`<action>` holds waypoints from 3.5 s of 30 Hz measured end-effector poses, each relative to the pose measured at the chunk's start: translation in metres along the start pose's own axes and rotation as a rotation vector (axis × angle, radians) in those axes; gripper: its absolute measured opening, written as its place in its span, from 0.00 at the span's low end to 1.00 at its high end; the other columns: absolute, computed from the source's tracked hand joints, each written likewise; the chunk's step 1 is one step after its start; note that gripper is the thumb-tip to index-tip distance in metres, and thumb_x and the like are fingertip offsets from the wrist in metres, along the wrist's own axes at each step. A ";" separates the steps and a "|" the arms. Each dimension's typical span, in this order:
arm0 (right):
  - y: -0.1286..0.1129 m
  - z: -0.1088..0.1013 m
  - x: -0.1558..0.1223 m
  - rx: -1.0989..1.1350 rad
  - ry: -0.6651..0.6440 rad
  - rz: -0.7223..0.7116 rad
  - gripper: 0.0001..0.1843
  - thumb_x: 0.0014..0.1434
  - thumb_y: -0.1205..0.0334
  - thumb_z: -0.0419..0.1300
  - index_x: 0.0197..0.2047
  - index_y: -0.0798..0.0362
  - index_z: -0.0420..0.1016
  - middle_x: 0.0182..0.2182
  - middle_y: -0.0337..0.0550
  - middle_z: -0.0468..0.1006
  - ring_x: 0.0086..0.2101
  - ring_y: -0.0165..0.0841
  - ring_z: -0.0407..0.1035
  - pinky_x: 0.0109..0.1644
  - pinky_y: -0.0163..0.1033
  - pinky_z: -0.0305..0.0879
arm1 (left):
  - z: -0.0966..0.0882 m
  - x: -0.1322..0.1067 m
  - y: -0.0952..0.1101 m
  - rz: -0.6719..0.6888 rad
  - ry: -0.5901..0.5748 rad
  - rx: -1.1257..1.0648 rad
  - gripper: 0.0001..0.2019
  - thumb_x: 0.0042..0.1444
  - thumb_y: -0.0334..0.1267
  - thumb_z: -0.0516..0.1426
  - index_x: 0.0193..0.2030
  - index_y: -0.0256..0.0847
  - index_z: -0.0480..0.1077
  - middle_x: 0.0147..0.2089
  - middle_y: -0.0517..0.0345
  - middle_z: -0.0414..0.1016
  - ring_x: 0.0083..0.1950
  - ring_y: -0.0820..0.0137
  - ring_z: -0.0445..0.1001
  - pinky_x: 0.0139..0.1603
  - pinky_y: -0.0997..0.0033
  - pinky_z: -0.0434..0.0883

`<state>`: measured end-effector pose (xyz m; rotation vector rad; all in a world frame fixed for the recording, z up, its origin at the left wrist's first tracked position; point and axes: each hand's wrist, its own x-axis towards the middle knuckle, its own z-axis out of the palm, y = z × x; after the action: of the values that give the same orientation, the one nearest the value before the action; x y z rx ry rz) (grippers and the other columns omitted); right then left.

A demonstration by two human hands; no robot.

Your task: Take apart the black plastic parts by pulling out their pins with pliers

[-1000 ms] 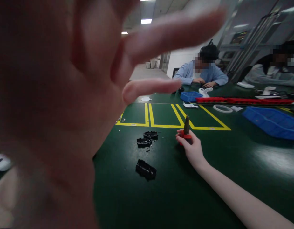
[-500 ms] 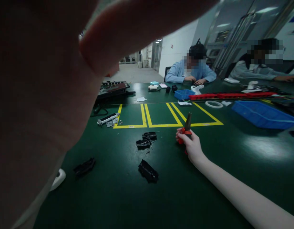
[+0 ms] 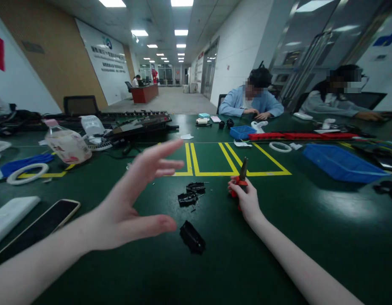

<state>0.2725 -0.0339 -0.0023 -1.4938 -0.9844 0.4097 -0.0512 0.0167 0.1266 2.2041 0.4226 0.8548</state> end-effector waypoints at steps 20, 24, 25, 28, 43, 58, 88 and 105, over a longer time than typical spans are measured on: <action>-0.007 0.013 -0.019 -0.576 -0.370 -0.755 0.16 0.50 0.67 0.61 0.45 0.51 0.70 0.40 0.49 0.76 0.41 0.44 0.72 0.43 0.50 0.69 | 0.142 -0.049 -0.070 -0.282 -0.183 0.391 0.66 0.40 0.72 0.60 0.74 0.38 0.31 0.72 0.36 0.53 0.71 0.43 0.55 0.69 0.35 0.51; -0.006 0.010 -0.019 -0.585 -0.372 -0.799 0.16 0.50 0.67 0.60 0.45 0.51 0.69 0.39 0.48 0.76 0.40 0.44 0.72 0.42 0.49 0.70 | 0.142 -0.041 -0.069 -0.287 -0.168 0.380 0.58 0.49 0.64 0.60 0.74 0.40 0.31 0.71 0.37 0.56 0.70 0.45 0.57 0.69 0.38 0.54; -0.005 0.009 -0.019 -0.587 -0.375 -0.800 0.16 0.51 0.67 0.60 0.44 0.51 0.69 0.39 0.48 0.76 0.40 0.43 0.72 0.42 0.49 0.70 | 0.140 -0.040 -0.069 -0.291 -0.169 0.373 0.56 0.50 0.61 0.61 0.74 0.40 0.31 0.71 0.38 0.57 0.70 0.46 0.58 0.69 0.39 0.55; -0.005 0.005 -0.019 -0.595 -0.395 -0.816 0.16 0.51 0.67 0.61 0.45 0.51 0.69 0.40 0.48 0.76 0.41 0.43 0.72 0.42 0.49 0.70 | 0.132 -0.039 -0.070 -0.292 -0.185 0.338 0.57 0.50 0.59 0.62 0.74 0.39 0.32 0.72 0.37 0.54 0.71 0.46 0.57 0.69 0.39 0.55; -0.003 -0.005 -0.018 -0.646 -0.494 -0.987 0.19 0.53 0.63 0.62 0.49 0.52 0.70 0.41 0.49 0.77 0.42 0.42 0.72 0.43 0.50 0.71 | 0.112 -0.034 -0.080 -0.303 -0.104 0.003 0.45 0.46 0.49 0.69 0.68 0.42 0.54 0.62 0.46 0.65 0.62 0.54 0.67 0.63 0.50 0.69; -0.003 -0.001 -0.022 -0.648 -0.642 -0.902 0.21 0.51 0.64 0.62 0.50 0.51 0.71 0.44 0.49 0.78 0.42 0.43 0.73 0.44 0.50 0.71 | 0.103 -0.026 -0.062 -0.399 0.003 -0.094 0.27 0.49 0.45 0.66 0.53 0.41 0.65 0.54 0.51 0.66 0.52 0.61 0.69 0.51 0.61 0.73; -0.003 -0.003 -0.023 -0.659 -0.564 -0.988 0.23 0.53 0.63 0.61 0.54 0.51 0.71 0.44 0.50 0.79 0.44 0.45 0.73 0.45 0.53 0.70 | 0.106 -0.024 -0.067 -0.519 -0.097 -0.205 0.35 0.41 0.50 0.70 0.54 0.40 0.64 0.52 0.49 0.75 0.50 0.57 0.75 0.47 0.58 0.73; -0.002 0.003 -0.026 -0.722 -0.624 -0.967 0.13 0.49 0.64 0.61 0.41 0.50 0.71 0.36 0.45 0.79 0.34 0.38 0.71 0.36 0.44 0.68 | 0.109 -0.026 -0.070 -0.478 -0.106 -0.136 0.36 0.41 0.55 0.69 0.53 0.39 0.65 0.48 0.50 0.75 0.45 0.59 0.73 0.41 0.62 0.71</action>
<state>0.2553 -0.0521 -0.0082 -1.2883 -2.3725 -0.2486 0.0016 -0.0050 0.0074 1.8963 0.7758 0.4896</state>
